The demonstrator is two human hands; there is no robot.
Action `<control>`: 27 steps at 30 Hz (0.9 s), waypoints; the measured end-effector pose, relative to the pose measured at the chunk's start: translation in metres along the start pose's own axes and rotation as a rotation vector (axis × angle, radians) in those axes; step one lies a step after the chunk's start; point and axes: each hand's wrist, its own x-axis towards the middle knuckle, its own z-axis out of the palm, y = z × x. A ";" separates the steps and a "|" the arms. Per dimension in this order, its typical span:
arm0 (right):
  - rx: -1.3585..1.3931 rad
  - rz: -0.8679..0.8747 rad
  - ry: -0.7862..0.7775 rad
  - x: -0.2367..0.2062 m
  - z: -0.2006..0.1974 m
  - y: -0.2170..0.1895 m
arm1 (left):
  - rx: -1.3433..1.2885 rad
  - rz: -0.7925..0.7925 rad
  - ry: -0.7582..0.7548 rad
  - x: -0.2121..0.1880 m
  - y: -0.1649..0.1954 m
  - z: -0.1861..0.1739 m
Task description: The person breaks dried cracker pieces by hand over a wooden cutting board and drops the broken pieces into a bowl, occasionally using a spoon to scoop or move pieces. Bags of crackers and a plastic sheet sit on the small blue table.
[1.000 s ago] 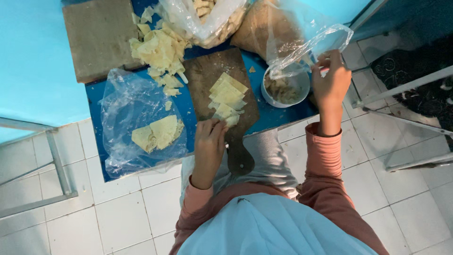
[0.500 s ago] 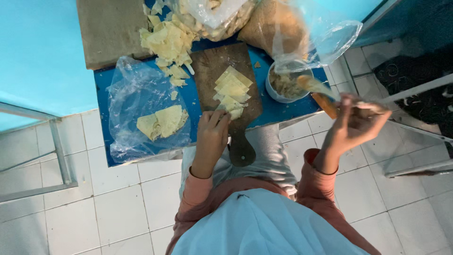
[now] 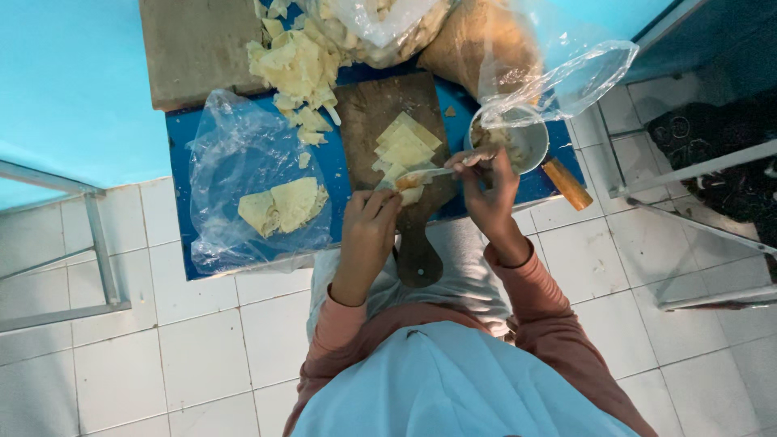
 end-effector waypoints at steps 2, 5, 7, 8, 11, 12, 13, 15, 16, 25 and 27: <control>0.019 0.023 0.001 0.002 -0.002 0.005 | 0.005 0.003 0.005 0.000 0.000 0.000; 0.028 0.123 0.013 0.005 -0.003 0.010 | 0.002 -0.002 0.005 0.001 0.002 0.000; 0.017 0.155 0.003 0.011 -0.003 0.012 | 0.009 0.000 0.010 0.002 0.002 -0.001; 0.000 0.174 0.000 0.014 -0.002 0.012 | 0.018 0.006 0.014 0.001 0.002 -0.001; -0.051 0.204 0.010 0.016 0.002 0.010 | 0.039 0.024 0.015 0.000 0.002 -0.001; -0.068 0.181 0.020 0.018 0.004 0.010 | 0.045 0.035 0.018 0.000 0.001 0.000; -0.085 0.156 0.029 0.019 0.005 0.010 | 0.048 0.037 0.020 0.000 0.001 0.001; -0.030 0.168 0.058 0.021 0.009 0.010 | 0.058 0.035 0.027 -0.001 0.001 0.002; 0.000 0.174 0.071 0.022 0.011 0.011 | 0.063 0.029 0.027 -0.001 0.001 0.002; 0.084 0.109 0.195 0.030 0.013 0.016 | 0.093 0.029 -0.004 0.000 -0.006 0.003; -0.026 0.122 0.264 0.027 -0.010 0.013 | 0.102 0.029 0.002 0.000 -0.007 0.005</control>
